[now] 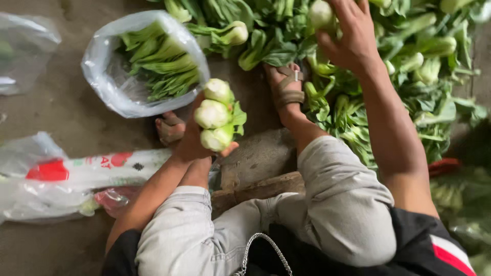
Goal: The person sits on the floor of a produce market and packs bok choy into clear plastic bags. They gather leafy vegetables from piles on the ground, place them into bags one after another, and arrange the vegetables inside each bag.
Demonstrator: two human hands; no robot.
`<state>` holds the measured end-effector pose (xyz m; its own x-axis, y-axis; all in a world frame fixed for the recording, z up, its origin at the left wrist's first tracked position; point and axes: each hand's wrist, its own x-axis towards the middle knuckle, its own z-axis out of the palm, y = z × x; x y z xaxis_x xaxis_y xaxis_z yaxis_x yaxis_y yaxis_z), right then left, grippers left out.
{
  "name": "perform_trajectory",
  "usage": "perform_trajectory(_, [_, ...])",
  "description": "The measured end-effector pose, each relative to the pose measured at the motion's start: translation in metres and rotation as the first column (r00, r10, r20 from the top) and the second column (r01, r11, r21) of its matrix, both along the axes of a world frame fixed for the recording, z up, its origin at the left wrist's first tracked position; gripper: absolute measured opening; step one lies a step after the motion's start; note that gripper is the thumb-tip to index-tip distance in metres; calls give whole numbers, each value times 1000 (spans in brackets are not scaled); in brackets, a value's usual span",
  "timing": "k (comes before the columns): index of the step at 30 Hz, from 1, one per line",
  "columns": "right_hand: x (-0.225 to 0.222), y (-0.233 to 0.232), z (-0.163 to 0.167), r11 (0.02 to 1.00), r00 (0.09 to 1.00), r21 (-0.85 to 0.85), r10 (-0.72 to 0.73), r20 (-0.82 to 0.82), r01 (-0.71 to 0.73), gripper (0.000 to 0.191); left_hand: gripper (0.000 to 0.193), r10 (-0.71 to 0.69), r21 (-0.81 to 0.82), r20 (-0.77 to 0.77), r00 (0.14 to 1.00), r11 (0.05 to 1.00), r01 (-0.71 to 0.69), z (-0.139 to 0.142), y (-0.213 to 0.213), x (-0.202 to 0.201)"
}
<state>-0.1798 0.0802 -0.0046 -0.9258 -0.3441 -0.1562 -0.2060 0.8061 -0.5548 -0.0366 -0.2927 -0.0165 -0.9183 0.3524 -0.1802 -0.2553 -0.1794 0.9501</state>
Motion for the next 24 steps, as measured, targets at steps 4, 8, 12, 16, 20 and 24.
perform_trajectory(4, [34, -81, 31, 515, 910, -827, 189, 368, 227, 66, 107, -35, -18, -107, 994, 999, 34, 2, 5, -9])
perform_trajectory(8, [37, -153, 11, 362, 918, -908, 247, 311, 211, 47, 120, 10, -69, -198, 980, 997, -24, 4, 11, -17])
perform_trajectory(12, [45, -179, -9, 405, 901, -866, 185, 393, 294, 52, 134, 86, -155, -316, 945, 978, -141, 2, 13, -20])
perform_trajectory(16, [60, -190, -28, 480, 892, -822, 157, 425, 307, 57, 136, 234, -41, -270, 934, 966, -254, -2, 14, -21])
perform_trajectory(20, [68, -201, -46, 462, 843, -771, 84, 531, 439, 63, 139, 208, -196, -372, 905, 935, -295, -7, 17, -21])
perform_trajectory(24, [69, -201, -46, 473, 836, -780, 149, 529, 409, 91, 149, 292, 50, -185, 938, 956, -288, -10, 19, -25])
